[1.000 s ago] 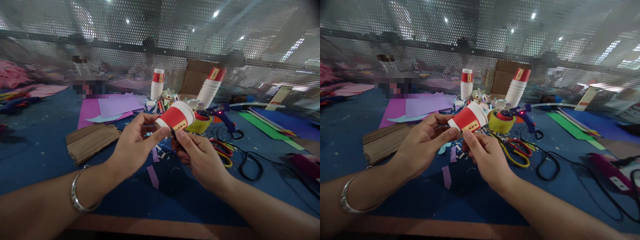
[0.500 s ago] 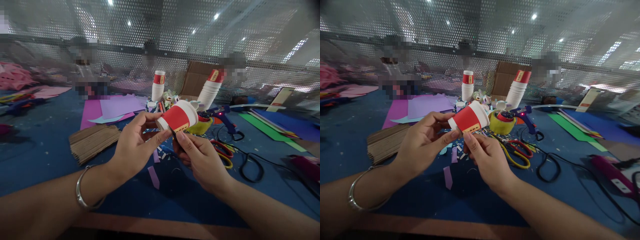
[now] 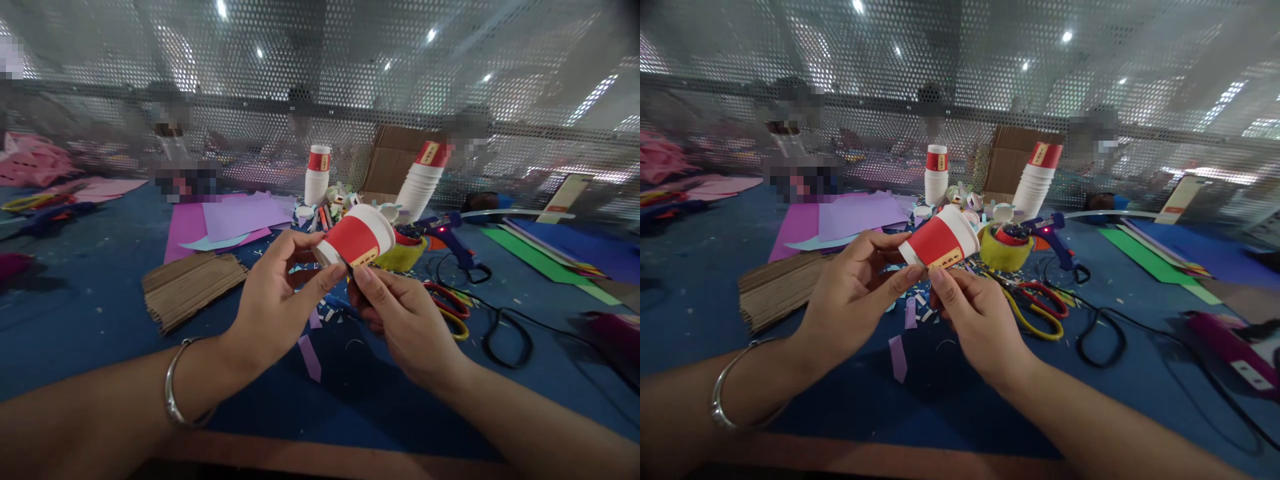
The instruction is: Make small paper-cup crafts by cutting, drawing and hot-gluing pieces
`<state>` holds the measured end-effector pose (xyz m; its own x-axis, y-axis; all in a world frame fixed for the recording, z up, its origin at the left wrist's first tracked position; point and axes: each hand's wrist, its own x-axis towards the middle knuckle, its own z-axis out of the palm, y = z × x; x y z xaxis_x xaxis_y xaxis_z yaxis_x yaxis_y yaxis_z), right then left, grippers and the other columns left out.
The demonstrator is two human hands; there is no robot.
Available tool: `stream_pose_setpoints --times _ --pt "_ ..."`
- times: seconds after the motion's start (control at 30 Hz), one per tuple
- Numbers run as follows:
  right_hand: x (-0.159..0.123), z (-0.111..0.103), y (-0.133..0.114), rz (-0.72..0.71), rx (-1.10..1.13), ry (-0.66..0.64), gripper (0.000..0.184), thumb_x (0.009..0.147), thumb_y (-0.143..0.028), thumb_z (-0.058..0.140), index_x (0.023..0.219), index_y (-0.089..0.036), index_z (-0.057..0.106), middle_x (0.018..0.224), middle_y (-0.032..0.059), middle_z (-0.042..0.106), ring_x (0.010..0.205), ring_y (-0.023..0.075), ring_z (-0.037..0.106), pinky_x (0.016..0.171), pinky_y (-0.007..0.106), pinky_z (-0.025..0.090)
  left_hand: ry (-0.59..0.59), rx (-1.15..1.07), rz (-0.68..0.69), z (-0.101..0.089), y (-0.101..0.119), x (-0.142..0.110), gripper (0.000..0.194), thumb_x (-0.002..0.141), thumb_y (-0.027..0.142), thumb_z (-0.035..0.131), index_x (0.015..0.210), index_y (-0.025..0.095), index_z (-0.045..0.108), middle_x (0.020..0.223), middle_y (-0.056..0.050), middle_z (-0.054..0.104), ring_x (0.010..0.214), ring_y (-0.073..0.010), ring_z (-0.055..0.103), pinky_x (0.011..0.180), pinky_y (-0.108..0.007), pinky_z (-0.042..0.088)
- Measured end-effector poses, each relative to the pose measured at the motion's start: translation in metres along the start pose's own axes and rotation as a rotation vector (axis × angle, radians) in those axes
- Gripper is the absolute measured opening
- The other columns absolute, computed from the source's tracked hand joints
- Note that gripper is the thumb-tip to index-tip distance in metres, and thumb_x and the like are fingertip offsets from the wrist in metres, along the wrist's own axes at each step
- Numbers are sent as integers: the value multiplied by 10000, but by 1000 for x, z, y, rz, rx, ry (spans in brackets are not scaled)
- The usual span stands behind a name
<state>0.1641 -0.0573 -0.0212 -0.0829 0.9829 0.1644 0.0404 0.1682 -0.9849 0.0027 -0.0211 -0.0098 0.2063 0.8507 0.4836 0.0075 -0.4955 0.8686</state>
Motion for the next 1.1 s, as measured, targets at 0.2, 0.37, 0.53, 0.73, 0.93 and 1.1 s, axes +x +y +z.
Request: stream_pose_setpoints --times 0.2,0.37,0.53,0.73,0.93,1.1 --pt "-1 -1 0 -27 -25 1 511 928 -614 541 659 -179 541 519 -73 326 444 45 253 393 205 176 17 70 76 -2 -2 -5 348 840 304 756 1119 162 604 1074 -91 674 957 -189 684 804 -321 599" --pt "0 -1 1 -27 -41 1 505 933 -606 540 664 -178 543 524 -70 333 447 46 256 392 210 170 3 91 95 -5 -2 -4 361 827 304 770 1132 192 611 1124 -88 659 1030 -222 678 868 -377 597" --pt "0 0 -2 -38 -30 -1 510 941 -597 532 646 -181 513 523 -68 334 453 51 253 399 219 178 2 -43 -34 -4 3 0 352 801 310 795 1070 186 603 1053 -45 692 965 -164 675 795 -281 575" --pt "4 2 -4 -43 -53 3 503 946 -590 526 648 -183 527 512 -69 330 439 52 256 395 224 172 37 -278 -216 -1 -1 3 401 806 336 796 1140 198 621 1086 -29 687 1005 -145 639 885 -266 519" --pt "9 0 0 -13 -86 25 514 939 -609 520 655 -182 556 504 -66 344 443 58 267 396 219 182 35 -510 -380 2 -2 4 251 822 308 773 1017 184 675 937 -24 702 918 -143 639 878 -286 524" --pt "13 1 6 29 -43 41 503 921 -610 546 654 -184 541 506 -70 342 445 59 266 403 219 177 0 -606 -476 3 -3 8 209 831 283 751 973 181 636 937 -45 701 885 -179 654 828 -376 580"
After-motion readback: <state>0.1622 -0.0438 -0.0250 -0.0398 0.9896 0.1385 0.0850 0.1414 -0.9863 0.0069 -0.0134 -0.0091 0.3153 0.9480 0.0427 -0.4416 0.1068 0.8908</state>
